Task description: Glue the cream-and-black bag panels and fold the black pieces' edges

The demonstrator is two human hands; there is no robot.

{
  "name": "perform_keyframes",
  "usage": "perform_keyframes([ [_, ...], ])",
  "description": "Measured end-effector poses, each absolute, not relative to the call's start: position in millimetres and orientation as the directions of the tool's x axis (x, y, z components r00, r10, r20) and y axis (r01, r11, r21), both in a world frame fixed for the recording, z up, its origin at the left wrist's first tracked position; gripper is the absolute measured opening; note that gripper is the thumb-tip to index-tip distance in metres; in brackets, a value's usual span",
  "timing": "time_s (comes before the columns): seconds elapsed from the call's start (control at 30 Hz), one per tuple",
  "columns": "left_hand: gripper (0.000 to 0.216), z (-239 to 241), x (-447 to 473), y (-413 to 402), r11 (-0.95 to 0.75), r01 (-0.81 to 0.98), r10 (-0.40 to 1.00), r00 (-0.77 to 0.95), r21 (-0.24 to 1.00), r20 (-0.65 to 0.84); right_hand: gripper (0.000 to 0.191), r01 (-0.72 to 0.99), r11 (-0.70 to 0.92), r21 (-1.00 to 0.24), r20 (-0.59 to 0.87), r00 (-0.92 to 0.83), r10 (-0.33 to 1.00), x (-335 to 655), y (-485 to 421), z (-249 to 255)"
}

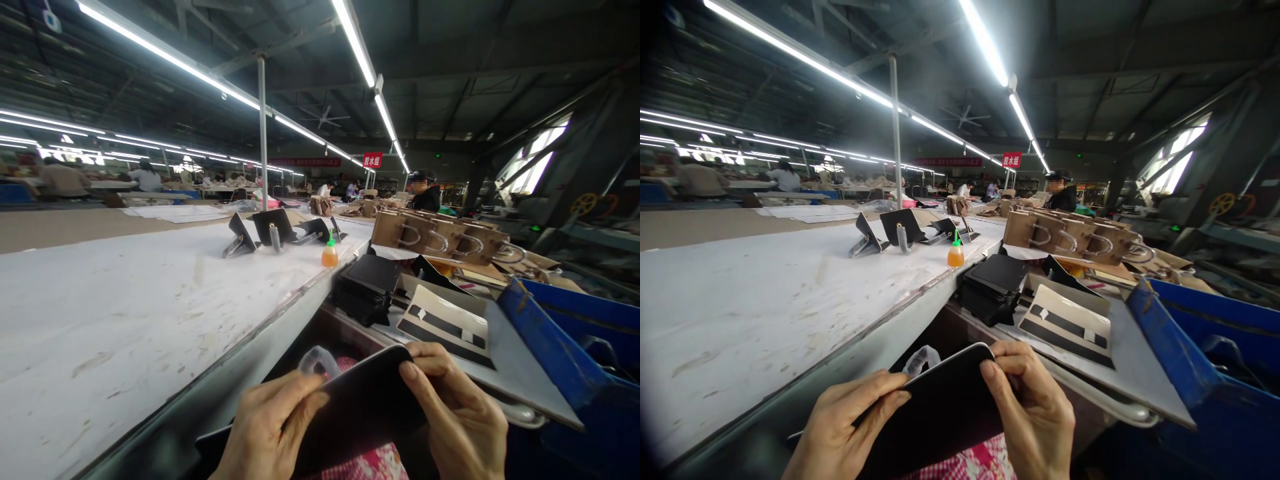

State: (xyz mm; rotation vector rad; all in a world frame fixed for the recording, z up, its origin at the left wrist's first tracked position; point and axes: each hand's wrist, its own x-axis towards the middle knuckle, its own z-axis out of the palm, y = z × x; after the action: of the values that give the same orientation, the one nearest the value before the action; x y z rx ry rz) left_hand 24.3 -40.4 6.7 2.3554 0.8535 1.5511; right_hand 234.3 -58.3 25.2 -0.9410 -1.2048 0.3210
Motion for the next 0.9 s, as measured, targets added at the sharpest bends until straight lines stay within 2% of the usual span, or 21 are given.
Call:
perform_keyframes([
  [0.13, 0.016, 12, 39, -41, -0.812, 0.312, 0.574, 0.275, 0.493, 0.771, 0.019, 0.350, 0.625, -0.698, 0.716, 0.311, 0.625, 234, -59, 25],
  [0.3, 0.011, 16, 55, -39, -0.787, 0.341, 0.601, 0.234, 0.515, 0.764, 0.017, 0.473, 0.639, -0.606, 0.788, 0.246, 0.565, 231, -61, 25],
  [0.43, 0.008, 13, 60, -38, -0.803, 0.366, 0.563, 0.205, 0.470, 0.801, 0.013, 0.524, 0.673, -0.523, 0.840, 0.181, 0.512, 233, -63, 26],
  [0.5, 0.011, 10, 59, -40, -0.792, 0.370, 0.575, 0.188, 0.485, 0.796, 0.013, 0.469, 0.664, -0.582, 0.800, 0.185, 0.571, 235, -64, 27],
  [0.67, 0.022, 6, 52, -48, -0.717, 0.413, 0.675, 0.208, 0.562, 0.708, 0.026, 0.206, 0.549, -0.810, 0.584, 0.187, 0.790, 239, -67, 32],
  [0.9, 0.038, 8, 51, -47, -0.785, 0.345, 0.610, 0.286, 0.514, 0.739, 0.034, 0.114, 0.510, -0.853, 0.523, 0.161, 0.837, 236, -68, 42],
])
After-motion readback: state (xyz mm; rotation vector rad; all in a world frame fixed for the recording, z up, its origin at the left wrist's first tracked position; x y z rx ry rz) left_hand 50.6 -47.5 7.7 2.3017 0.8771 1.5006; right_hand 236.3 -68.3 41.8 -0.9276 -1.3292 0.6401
